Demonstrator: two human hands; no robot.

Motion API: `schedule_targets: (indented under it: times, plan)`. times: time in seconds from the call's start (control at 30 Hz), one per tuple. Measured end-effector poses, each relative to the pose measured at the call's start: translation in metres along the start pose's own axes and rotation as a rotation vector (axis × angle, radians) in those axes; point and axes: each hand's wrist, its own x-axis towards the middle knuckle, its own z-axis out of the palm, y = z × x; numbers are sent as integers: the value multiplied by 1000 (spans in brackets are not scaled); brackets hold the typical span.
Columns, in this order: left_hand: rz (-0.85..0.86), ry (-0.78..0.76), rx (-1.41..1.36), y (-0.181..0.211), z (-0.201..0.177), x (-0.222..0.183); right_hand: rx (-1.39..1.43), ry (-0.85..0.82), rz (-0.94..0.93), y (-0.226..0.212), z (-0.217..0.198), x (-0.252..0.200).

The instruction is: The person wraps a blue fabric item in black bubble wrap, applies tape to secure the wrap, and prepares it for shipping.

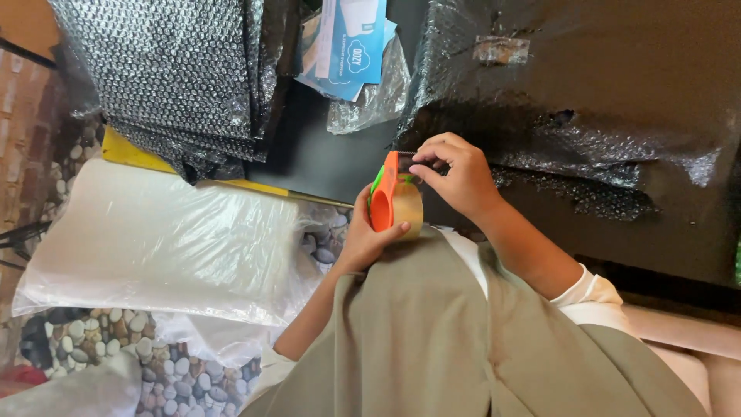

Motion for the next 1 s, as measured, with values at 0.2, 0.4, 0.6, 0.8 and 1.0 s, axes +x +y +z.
schedule_targets:
  times: [0.2, 0.4, 0.6, 0.8, 1.0]
  plan:
    - [-51, -4, 260, 3, 33, 1, -157, -44, -62, 12, -24, -10]
    - [137, -28, 464, -26, 53, 16, -408, -106, -107, 50, -38, -26]
    - [354, 34, 596, -50, 54, 30, -355, -160, -26, 56, -40, -37]
    - [388, 21, 522, -66, 52, 36, -33, -160, 107, 55, -54, -28]
    - [269, 18, 580, -49, 60, 24, 131, -208, 219, 46, -64, -26]
